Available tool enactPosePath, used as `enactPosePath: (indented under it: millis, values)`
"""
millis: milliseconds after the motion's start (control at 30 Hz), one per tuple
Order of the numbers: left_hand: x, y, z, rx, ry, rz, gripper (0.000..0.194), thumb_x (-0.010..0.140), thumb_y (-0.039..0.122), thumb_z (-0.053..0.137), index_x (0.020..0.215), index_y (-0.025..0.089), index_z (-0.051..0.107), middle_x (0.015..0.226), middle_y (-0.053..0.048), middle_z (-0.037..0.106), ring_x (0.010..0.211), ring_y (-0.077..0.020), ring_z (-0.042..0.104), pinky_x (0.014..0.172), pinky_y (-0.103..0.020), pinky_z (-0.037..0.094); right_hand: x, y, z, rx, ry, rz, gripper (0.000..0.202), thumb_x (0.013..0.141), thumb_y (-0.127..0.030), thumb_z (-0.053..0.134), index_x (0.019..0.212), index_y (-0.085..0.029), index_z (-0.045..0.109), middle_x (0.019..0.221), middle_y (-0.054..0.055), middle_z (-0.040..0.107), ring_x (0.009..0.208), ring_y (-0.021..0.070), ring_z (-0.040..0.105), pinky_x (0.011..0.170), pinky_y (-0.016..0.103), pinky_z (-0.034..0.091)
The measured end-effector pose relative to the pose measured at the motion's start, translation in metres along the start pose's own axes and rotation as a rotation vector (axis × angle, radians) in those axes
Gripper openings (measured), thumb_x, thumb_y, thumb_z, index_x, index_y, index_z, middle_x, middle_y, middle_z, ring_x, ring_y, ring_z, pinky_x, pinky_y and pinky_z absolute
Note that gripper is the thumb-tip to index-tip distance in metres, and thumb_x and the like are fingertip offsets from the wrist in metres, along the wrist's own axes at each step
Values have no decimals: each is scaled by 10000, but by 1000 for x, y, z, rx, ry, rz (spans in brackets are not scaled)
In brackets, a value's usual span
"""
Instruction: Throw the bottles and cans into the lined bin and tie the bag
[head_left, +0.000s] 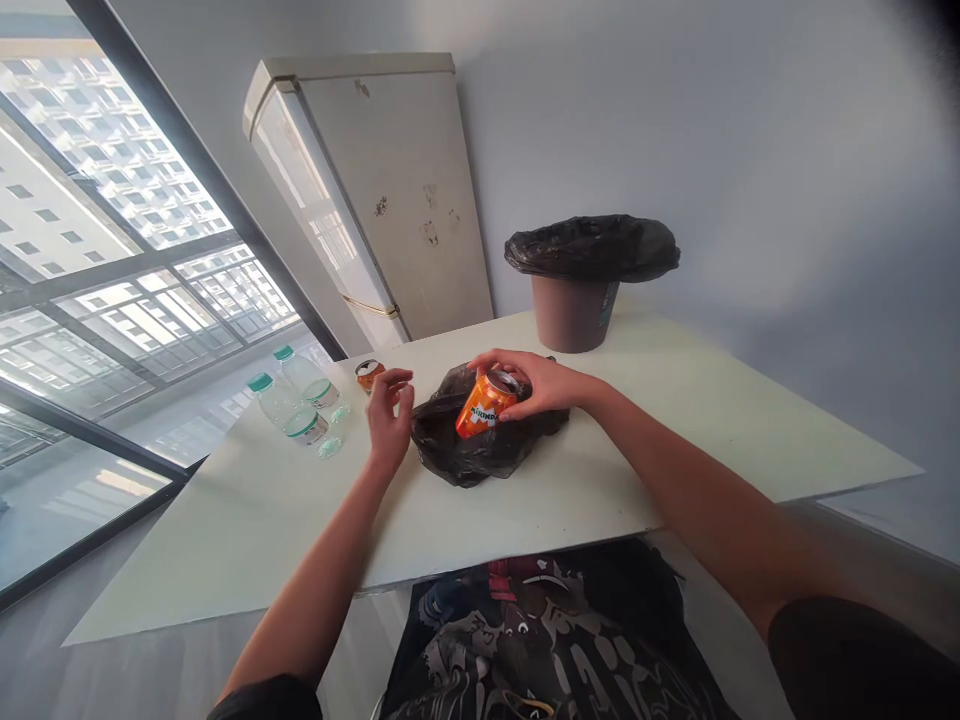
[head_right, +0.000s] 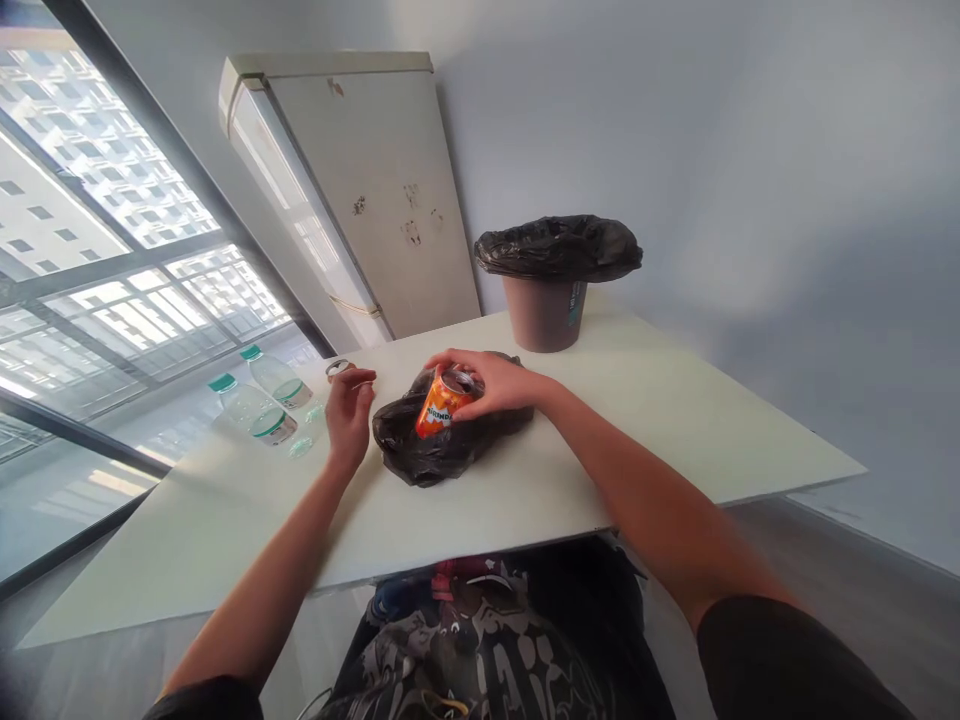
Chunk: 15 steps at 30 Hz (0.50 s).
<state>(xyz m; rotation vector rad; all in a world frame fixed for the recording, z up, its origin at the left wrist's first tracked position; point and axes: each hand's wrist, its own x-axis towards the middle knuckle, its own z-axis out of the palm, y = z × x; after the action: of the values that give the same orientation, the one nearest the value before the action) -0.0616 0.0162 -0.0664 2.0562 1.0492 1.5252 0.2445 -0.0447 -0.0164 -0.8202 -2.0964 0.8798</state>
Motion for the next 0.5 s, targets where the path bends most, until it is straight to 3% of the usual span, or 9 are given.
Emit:
enactPosePath:
  millis: [133,267,367,500]
  values:
    - [-8,4,8,-183,-320,173,387,1007,491,681,1295,234,655,1267,-104,729,1219,-279,693,1095,-463,552,5,7,10,201,145,-80,823,740,-371,923,1477,-270,571,1476,102,621,1454,303,539,1223,469,437]
    - [-12,5,11,-293,-524,163,734,880,627,799,1458,232,580,1393,-151,692,1277,-349,675,1090,-493,551,11,11,24,155,218,-104,737,703,-394,975,1360,-274,664,1385,83,679,1335,308,618,1125,464,523]
    - [-12,10,10,-261,-547,159,846,825,580,873,1525,252,531,1431,-153,674,1309,-373,662,1118,-519,539,14,15,36,186,176,-134,733,699,-436,984,1346,-290,673,1384,73,669,1326,298,616,1138,462,518]
    - [-4,14,-4,-247,-463,177,866,851,460,874,1582,297,441,1482,-143,616,1349,-347,641,1131,-501,552,17,27,41,308,160,-202,961,728,-599,938,1545,-335,507,1636,112,454,1322,281,591,1054,416,557]
